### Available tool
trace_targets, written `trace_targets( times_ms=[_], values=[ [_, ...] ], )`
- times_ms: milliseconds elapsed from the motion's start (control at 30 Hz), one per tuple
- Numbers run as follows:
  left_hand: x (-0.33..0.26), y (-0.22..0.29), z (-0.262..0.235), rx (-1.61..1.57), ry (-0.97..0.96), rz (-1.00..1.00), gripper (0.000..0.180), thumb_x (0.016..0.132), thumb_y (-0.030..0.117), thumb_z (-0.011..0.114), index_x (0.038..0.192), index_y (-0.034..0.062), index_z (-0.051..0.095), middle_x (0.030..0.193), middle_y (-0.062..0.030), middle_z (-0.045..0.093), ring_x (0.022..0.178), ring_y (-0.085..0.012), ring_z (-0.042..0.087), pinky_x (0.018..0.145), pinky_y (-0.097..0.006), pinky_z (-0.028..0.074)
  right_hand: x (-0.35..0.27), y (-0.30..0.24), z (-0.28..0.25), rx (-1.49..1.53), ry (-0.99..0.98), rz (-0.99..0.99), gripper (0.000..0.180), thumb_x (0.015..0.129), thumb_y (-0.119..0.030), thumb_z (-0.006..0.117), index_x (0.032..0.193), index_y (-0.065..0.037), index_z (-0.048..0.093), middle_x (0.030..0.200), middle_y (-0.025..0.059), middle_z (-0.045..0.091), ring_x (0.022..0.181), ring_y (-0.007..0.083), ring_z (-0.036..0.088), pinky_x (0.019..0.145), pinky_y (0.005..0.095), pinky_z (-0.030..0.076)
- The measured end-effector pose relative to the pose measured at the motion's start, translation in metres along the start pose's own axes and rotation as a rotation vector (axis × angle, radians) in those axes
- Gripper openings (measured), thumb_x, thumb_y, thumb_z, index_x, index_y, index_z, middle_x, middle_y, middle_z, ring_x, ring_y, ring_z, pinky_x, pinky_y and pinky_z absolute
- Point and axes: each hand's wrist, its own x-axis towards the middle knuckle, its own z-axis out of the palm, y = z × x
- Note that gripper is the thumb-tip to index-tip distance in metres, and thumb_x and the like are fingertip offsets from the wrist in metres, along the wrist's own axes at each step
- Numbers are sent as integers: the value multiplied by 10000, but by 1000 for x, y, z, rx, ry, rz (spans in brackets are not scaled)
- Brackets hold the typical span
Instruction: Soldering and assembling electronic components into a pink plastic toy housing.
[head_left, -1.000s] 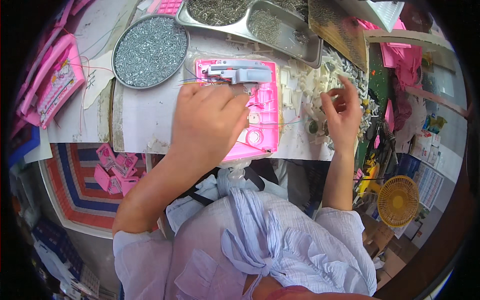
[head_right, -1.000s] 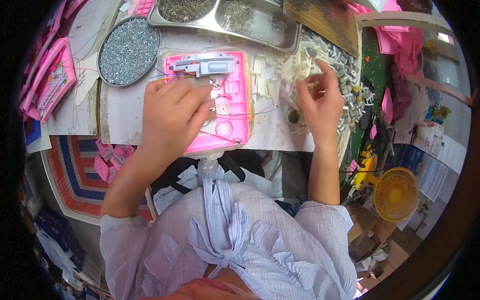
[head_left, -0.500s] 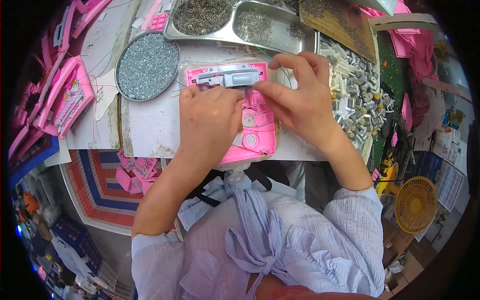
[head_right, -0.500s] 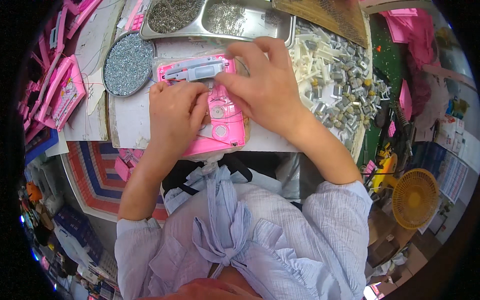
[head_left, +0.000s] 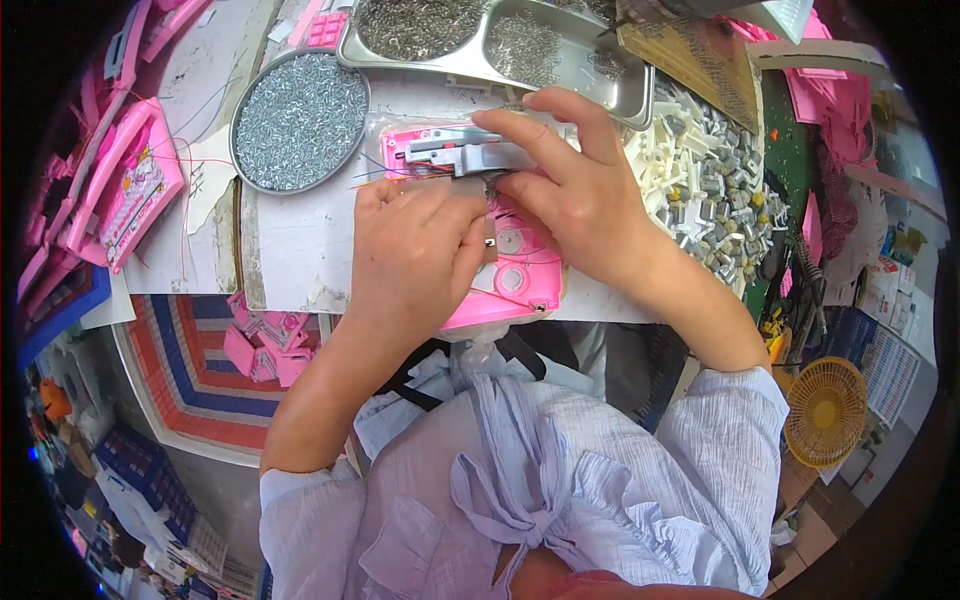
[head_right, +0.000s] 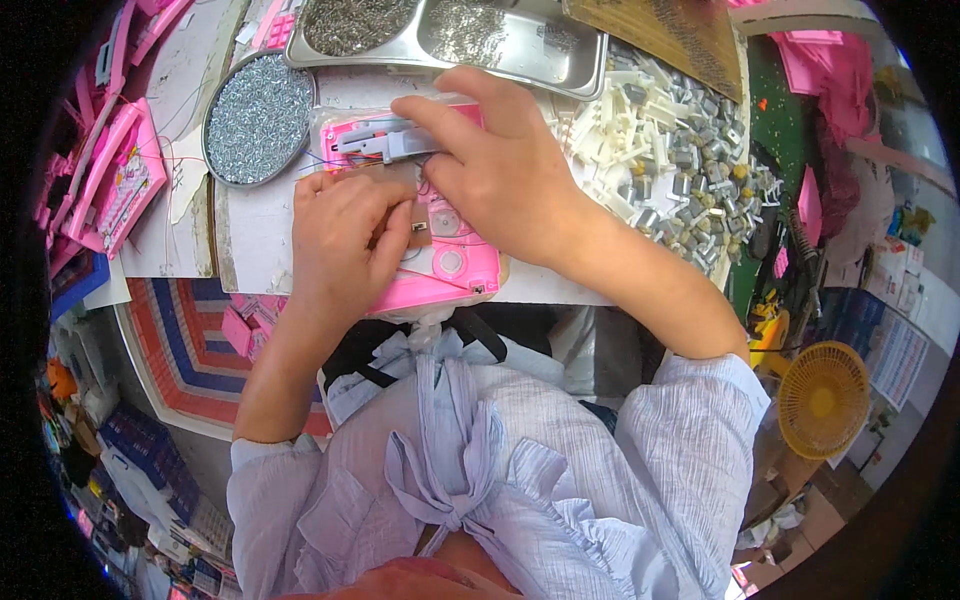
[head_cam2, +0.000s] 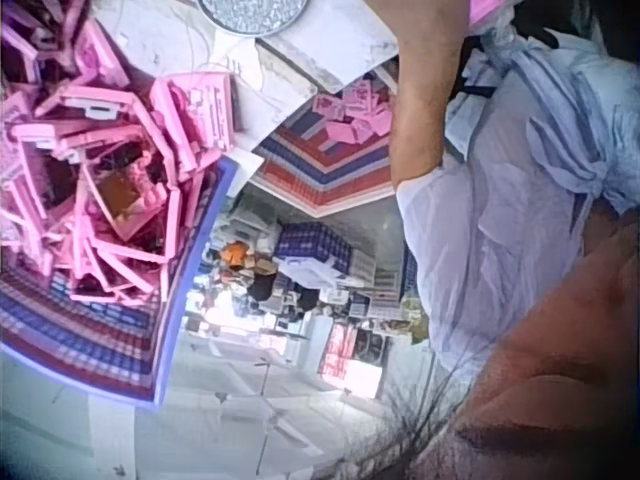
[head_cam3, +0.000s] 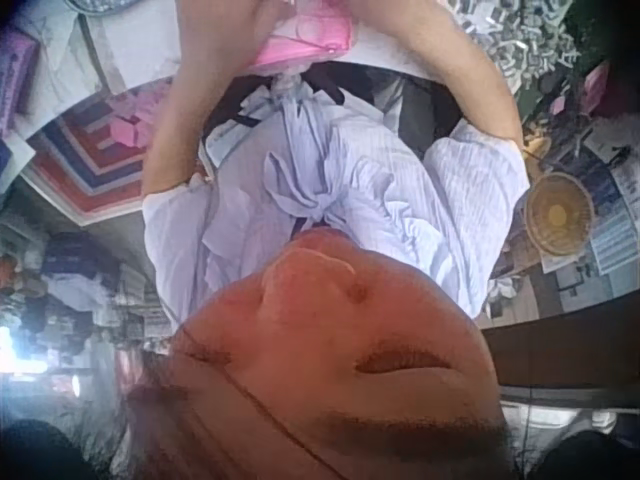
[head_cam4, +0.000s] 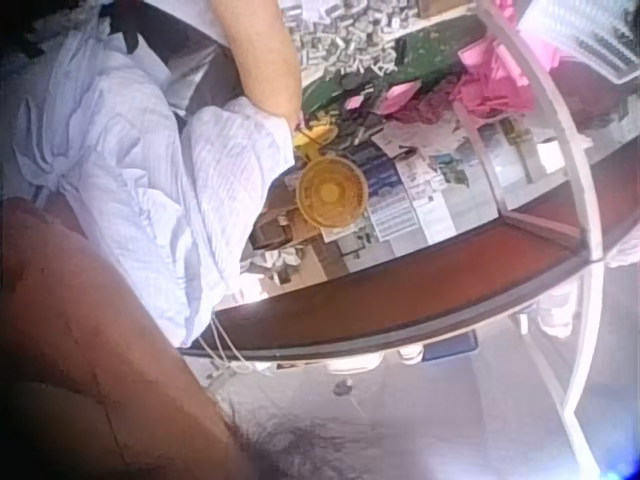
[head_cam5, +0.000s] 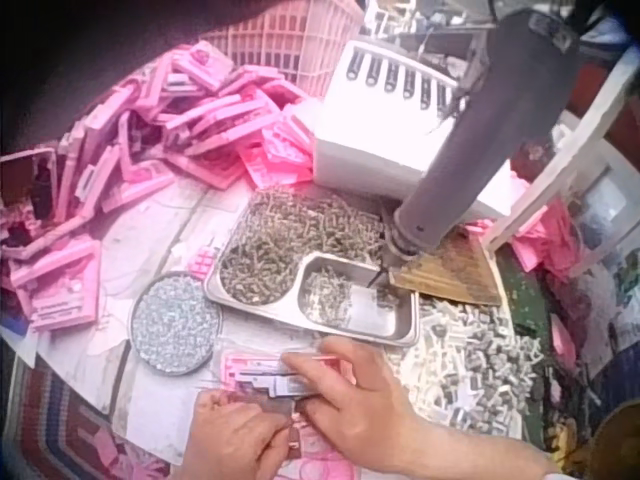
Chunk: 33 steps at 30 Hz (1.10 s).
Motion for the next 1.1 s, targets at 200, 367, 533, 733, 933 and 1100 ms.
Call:
trace_targets(
  times_ms=[200, 367, 533, 733, 933, 1100],
  values=[
    [-13, 0, -15, -10, -15, -39, 121, 837, 41, 726, 940, 95, 692, 673, -15, 529, 624, -199, 527, 747, -378, 327, 10, -8, -6, 1, -79, 54, 199, 605, -65, 850, 776, -61, 749, 1434, 96, 613, 1371, 437, 433, 1067, 490, 442],
    [-17, -3, -15, -36, 2, -49, 134, 823, 35, 733, 932, 102, 694, 667, -11, 516, 613, -191, 517, 750, -374, 327, 12, -12, -7, 8, -151, 103, 173, 615, -43, 849, 758, -46, 752, 1454, 106, 602, 1385, 455, 420, 1094, 512, 418],
    [-11, -5, -15, -37, 28, -20, 158, 801, 26, 740, 929, 107, 695, 674, -12, 520, 617, -195, 524, 764, -377, 338, 6, -10, -7, 19, -151, 72, 171, 659, -45, 837, 817, -38, 771, 1480, 116, 580, 1417, 463, 391, 1123, 511, 400],
    [-13, -7, -13, -20, 27, 11, 175, 787, 36, 747, 938, 110, 700, 730, -20, 566, 662, -203, 566, 781, -386, 351, -12, -17, -14, -44, -193, -17, 287, 701, -105, 818, 978, -36, 794, 1546, 108, 512, 1463, 491, 324, 1169, 549, 348],
    [-9, -2, -6, 66, -1, 70, 238, 807, 142, 773, 1041, 124, 731, 865, -30, 596, 835, -210, 597, 850, -412, 353, -1, -3, -23, -4, -223, -117, 259, 712, -178, 821, 952, -81, 808, 1527, 84, 512, 1440, 458, 360, 1101, 589, 404],
    [-7, 2, -4, 119, -108, 49, 307, 817, 237, 775, 1100, 124, 737, 924, -37, 586, 935, -218, 582, 901, -425, 343, 5, 3, -26, 59, -129, -43, 194, 701, -157, 814, 865, -57, 788, 1458, 114, 576, 1405, 460, 408, 1091, 551, 424]
  ],
)
